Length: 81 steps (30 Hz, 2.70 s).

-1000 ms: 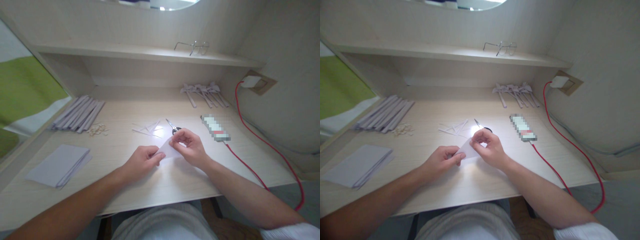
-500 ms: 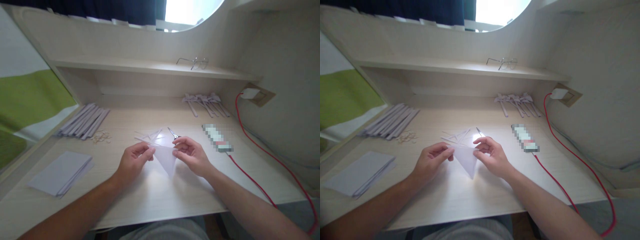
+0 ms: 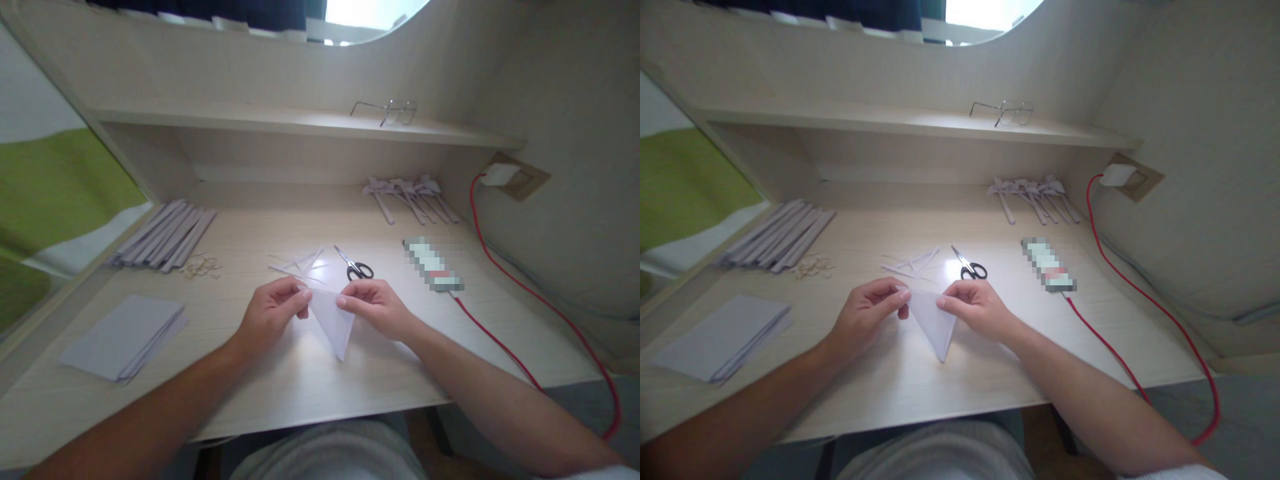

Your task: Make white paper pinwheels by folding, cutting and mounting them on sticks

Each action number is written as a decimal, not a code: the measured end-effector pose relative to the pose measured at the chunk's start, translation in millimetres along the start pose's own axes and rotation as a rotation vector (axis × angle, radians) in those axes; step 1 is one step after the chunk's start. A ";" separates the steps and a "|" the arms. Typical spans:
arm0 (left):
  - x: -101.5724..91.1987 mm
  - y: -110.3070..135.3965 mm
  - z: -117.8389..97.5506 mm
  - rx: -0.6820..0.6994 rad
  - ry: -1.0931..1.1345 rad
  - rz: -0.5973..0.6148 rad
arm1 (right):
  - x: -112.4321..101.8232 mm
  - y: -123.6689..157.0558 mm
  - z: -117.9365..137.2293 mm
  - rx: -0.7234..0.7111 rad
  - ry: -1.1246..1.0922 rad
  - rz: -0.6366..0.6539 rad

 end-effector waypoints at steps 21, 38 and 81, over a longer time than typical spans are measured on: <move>10.8 1.1 10.5 -0.117 -0.193 0.162 | 0.1 0.7 14.6 -0.071 0.126 -0.057; -3.4 -0.8 -0.4 -0.011 -0.064 -0.111 | 3.4 0.1 6.9 -0.030 0.085 0.038; 11.1 2.9 0.3 -0.054 -0.172 0.100 | 4.4 -3.3 -9.3 0.097 0.005 -0.010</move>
Point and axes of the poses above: each hand's wrist, its own y-axis away from the middle knuckle, its own x-axis out of the palm, z = x × y, the point moved 6 cm from there along -y, towards the middle knuckle, and after that the axes turned 4 degrees about -y, right-handed, at the moved point
